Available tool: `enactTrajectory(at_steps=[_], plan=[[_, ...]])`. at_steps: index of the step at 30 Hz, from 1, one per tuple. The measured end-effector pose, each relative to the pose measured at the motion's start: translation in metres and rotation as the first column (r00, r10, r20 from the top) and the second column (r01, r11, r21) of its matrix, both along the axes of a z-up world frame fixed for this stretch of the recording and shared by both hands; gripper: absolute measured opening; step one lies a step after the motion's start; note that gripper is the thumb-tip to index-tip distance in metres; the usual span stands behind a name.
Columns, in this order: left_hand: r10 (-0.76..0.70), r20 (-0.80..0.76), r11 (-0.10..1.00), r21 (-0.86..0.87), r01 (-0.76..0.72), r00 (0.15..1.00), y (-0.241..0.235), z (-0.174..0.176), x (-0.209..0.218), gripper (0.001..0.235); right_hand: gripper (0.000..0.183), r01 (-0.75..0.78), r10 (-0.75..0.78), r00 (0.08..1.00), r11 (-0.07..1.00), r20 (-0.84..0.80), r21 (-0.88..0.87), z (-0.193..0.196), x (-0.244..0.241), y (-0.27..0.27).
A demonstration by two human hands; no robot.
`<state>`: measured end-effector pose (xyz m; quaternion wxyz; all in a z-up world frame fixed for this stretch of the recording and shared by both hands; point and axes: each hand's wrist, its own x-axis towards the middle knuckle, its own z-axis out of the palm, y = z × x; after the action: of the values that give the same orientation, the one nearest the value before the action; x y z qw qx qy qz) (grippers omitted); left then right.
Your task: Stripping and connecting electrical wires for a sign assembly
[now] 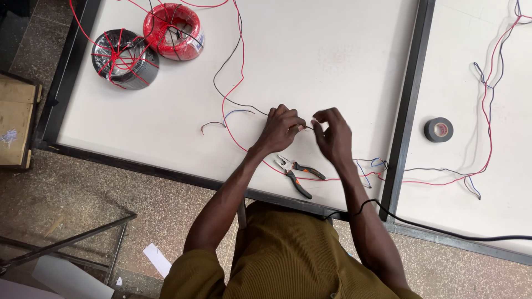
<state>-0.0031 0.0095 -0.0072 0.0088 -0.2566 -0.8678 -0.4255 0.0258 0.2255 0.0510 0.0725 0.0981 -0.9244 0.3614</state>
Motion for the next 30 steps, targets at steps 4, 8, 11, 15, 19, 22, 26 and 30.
enactTrajectory(at_steps=[4,8,11,15,19,22,26,30], plan=[[-0.081,0.245,0.996,0.059,0.069,0.966,-0.001,-0.011,-0.02,0.009,0.032,-0.077,0.119,0.982,0.961,-0.148,0.264,-0.017,0.022,-0.016],[-0.155,0.577,0.979,0.2,0.046,0.802,0.0,-0.019,-0.032,0.015,0.042,-0.06,0.145,0.964,0.934,-0.222,0.352,-0.046,0.027,-0.02],[-0.178,0.658,0.973,0.226,0.034,0.732,0.004,-0.03,-0.036,0.017,0.02,-0.02,0.149,0.924,0.938,-0.353,0.345,-0.049,0.026,-0.018],[-0.197,0.675,0.965,0.262,0.019,0.711,0.006,-0.047,-0.037,0.018,0.008,0.015,0.134,0.911,0.934,-0.391,0.357,-0.048,0.024,-0.019],[-0.185,0.587,0.976,0.206,0.076,0.788,-0.003,-0.017,-0.027,0.017,0.016,0.024,0.1,0.947,0.926,-0.305,0.377,-0.054,0.01,-0.009],[-0.166,0.279,0.986,0.035,0.163,0.946,0.0,-0.015,-0.018,0.006,0.006,-0.069,0.011,0.973,0.966,0.229,0.247,-0.044,-0.016,0.003],[-0.225,-0.026,0.974,-0.023,0.224,0.974,0.004,-0.014,-0.013,0.006,0.005,-0.154,0.125,0.764,0.988,0.633,-0.009,-0.012,-0.039,0.018],[-0.167,-0.174,0.986,-0.02,0.165,0.971,0.0,-0.022,-0.018,0.006,0.018,-0.046,0.34,0.691,0.902,0.638,-0.43,-0.023,-0.043,0.024]])
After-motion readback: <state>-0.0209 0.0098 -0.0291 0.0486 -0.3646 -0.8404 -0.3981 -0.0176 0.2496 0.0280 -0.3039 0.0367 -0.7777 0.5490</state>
